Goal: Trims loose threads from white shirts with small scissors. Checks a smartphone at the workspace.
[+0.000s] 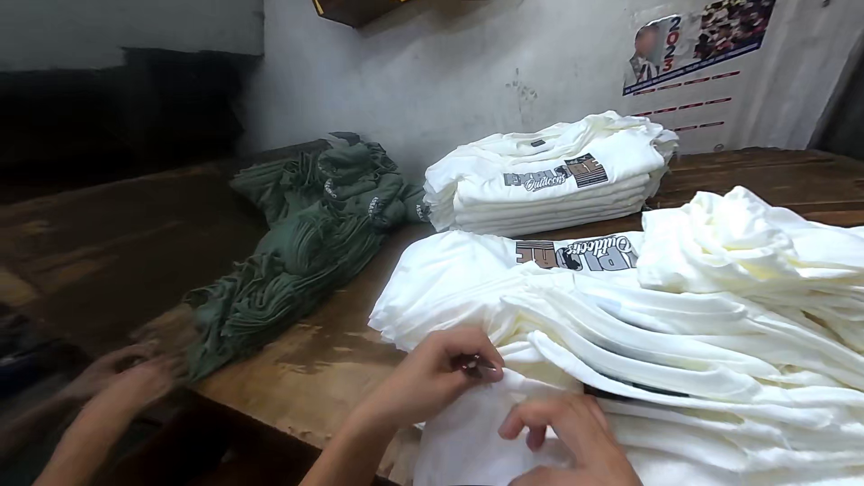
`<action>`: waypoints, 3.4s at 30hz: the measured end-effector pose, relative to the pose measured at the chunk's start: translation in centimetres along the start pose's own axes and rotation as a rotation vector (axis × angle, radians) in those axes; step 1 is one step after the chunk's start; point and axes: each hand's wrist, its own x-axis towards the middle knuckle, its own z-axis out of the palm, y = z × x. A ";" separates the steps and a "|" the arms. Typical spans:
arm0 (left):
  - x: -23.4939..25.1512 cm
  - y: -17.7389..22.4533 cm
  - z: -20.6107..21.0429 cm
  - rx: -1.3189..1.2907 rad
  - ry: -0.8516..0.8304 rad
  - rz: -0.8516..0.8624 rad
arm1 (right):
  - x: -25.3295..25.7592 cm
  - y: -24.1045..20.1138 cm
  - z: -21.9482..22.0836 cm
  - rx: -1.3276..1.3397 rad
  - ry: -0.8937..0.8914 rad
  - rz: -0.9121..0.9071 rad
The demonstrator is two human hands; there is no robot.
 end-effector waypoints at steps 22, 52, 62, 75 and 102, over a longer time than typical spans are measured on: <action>-4.5 -0.5 2.1 1.077 0.597 0.514 | 0.0 1.0 2.5 -0.018 0.401 0.024; 3.5 -2.2 2.2 0.959 0.250 0.384 | -1.6 2.4 3.6 -0.409 0.419 -0.099; -2.0 -0.8 -0.5 0.452 0.073 0.303 | -1.4 2.2 4.7 -0.366 0.526 -0.094; -0.5 4.1 3.4 0.470 0.217 -0.347 | -1.2 0.0 3.5 -0.606 0.407 0.128; -1.8 3.8 3.4 0.386 0.329 -0.143 | 0.6 -0.8 1.9 0.379 0.621 0.460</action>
